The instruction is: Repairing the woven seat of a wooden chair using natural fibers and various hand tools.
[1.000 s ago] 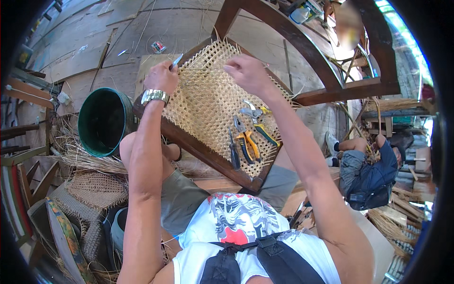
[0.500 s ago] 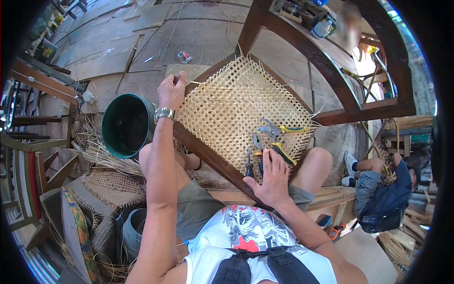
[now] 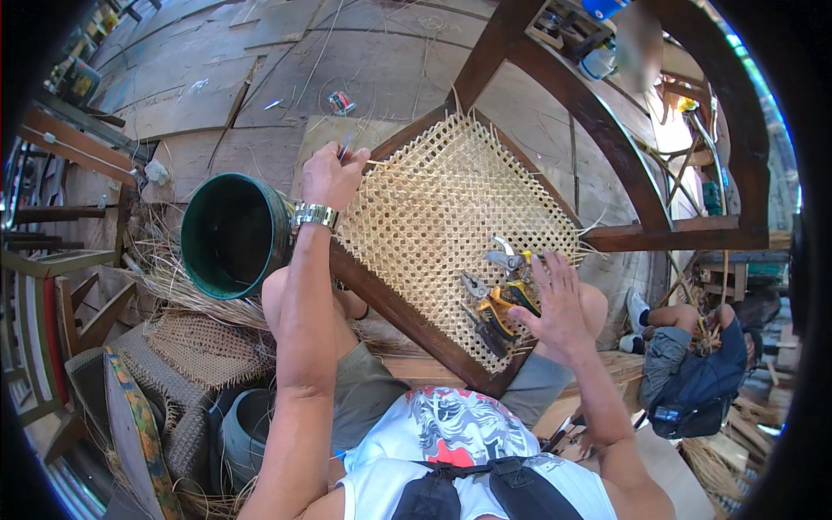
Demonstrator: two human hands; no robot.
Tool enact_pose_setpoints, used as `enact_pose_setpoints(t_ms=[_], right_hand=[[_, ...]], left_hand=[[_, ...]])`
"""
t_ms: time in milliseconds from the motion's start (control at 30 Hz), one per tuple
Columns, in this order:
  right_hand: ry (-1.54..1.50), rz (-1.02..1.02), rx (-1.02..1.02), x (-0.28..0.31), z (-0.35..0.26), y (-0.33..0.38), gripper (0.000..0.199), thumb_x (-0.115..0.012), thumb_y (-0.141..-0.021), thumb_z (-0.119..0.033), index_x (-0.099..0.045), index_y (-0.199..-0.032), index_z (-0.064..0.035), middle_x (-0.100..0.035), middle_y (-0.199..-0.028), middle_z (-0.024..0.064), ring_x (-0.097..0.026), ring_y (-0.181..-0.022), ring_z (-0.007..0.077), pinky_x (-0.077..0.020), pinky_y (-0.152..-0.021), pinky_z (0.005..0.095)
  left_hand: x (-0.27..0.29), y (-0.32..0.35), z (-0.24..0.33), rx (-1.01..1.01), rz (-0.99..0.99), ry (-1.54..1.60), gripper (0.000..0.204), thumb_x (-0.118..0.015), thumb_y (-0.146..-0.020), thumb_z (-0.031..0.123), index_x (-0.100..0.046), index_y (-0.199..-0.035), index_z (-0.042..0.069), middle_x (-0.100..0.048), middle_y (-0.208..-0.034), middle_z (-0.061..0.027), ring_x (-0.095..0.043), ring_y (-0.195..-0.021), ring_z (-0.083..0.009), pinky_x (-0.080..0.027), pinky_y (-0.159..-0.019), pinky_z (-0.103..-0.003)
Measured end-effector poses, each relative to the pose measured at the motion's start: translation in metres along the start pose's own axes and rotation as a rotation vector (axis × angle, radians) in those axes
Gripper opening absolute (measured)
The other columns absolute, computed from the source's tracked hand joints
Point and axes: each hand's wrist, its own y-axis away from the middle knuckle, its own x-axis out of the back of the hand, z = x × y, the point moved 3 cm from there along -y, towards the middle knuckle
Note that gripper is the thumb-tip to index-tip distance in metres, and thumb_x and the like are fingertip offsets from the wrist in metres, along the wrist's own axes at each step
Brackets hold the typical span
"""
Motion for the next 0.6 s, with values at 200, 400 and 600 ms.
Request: enact_pose_setpoints(t_ms=[200,400,600], right_hand=[[0.017,-0.098,0.291,0.015,0.004,-0.018,0.108,-0.079,-0.072,-0.048,-0.025,-0.154,-0.0037,-0.033,-0.147,0.0245,-0.033,-0.138,0.0427,-0.0229,-0.115,0.0591],[-0.119,-0.180,0.358,0.037,0.014,-0.034,0.095,-0.073,-0.068,-0.019,-0.030,-0.151,-0.0033,-0.045,-0.127,0.0247,-0.046,-0.116,0.0427,-0.0350,-0.105,0.0546],[-0.088,-0.075,0.398,0.021,0.028,-0.034,0.082,-0.073,-0.070,-0.014,-0.039,-0.144,-0.0040,-0.049,-0.118,0.0230,-0.048,-0.109,0.0412,-0.0405,-0.099,0.0501]], left_hand=[[-0.002,0.001,-0.001,0.034,-0.052,0.012,0.033,-0.072,-0.083,0.040,-0.072,-0.087,0.008,-0.072,-0.087,-0.0163,-0.069,-0.082,-0.0355,-0.053,-0.076,-0.044],[-0.001,-0.004,-0.006,0.055,-0.105,-0.065,0.033,-0.067,-0.084,0.037,-0.072,-0.084,0.004,-0.072,-0.085,-0.0197,-0.069,-0.084,-0.0368,-0.053,-0.077,-0.045],[-0.001,-0.003,0.001,0.040,-0.122,-0.129,0.032,-0.066,-0.084,0.035,-0.070,-0.082,0.003,-0.071,-0.086,-0.0213,-0.069,-0.084,-0.0382,-0.053,-0.077,-0.046]])
